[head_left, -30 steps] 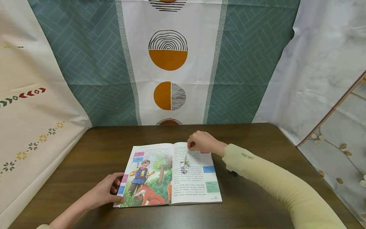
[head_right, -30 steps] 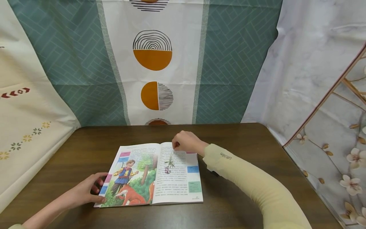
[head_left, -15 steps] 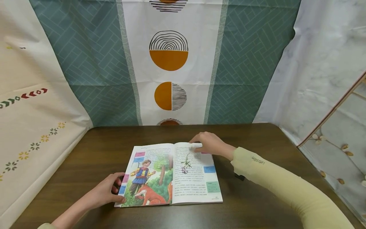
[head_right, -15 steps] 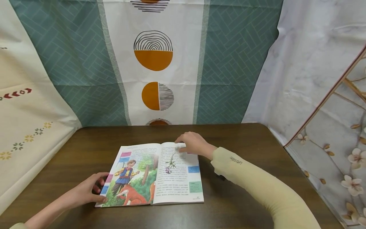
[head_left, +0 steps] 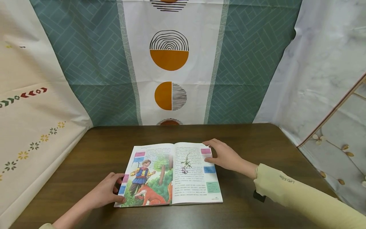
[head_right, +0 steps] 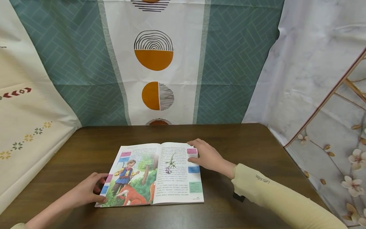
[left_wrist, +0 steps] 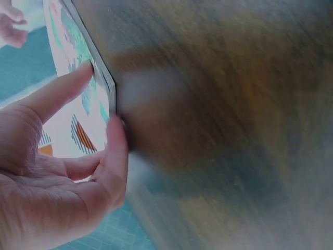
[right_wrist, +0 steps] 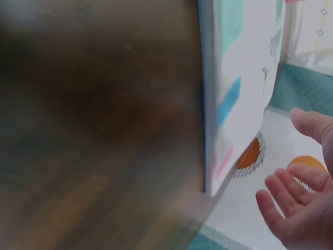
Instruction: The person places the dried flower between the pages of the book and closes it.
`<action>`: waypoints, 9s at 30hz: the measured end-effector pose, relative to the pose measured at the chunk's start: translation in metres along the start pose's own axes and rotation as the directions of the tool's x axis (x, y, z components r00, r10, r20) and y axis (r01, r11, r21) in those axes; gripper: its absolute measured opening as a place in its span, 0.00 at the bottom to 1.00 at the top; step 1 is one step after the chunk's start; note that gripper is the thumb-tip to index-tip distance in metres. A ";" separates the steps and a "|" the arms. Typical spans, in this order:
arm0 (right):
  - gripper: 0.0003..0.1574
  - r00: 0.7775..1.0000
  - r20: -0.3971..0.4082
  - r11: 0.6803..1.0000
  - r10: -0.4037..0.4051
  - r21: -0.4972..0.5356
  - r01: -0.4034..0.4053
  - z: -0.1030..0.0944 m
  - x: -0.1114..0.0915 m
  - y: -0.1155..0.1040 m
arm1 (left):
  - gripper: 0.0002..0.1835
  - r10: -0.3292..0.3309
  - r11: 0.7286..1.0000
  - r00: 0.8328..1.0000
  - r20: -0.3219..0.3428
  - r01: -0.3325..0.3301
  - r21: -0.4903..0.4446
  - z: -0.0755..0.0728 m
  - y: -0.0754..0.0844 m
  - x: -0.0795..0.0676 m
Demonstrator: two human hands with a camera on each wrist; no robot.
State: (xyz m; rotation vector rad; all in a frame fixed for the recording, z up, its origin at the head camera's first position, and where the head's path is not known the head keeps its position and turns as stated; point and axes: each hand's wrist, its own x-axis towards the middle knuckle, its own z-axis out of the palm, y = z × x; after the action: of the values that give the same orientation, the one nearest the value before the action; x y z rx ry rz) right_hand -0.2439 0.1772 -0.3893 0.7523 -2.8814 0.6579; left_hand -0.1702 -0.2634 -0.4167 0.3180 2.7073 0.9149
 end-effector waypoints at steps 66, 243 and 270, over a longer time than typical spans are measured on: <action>0.54 0.960 0.248 0.934 0.130 0.294 -0.203 0.016 -0.091 0.013 | 0.62 -0.127 0.991 0.978 -0.168 0.133 0.021 0.012 0.021 0.038; 0.36 0.994 -0.070 0.972 0.086 0.224 -0.068 0.046 -0.130 0.007 | 0.06 0.439 0.763 0.712 0.548 -0.617 0.191 0.099 0.224 0.240; 0.42 0.996 -0.038 0.974 0.078 0.217 -0.067 0.043 -0.131 0.007 | 0.09 0.429 0.807 0.736 0.524 -0.573 0.144 0.097 0.219 0.232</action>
State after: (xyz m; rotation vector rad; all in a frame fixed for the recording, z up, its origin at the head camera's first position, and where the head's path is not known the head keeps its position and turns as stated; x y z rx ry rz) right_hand -0.1321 0.2220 -0.4560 0.6469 -2.8370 0.9958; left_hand -0.3314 0.0282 -0.3971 1.2309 2.3034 0.4381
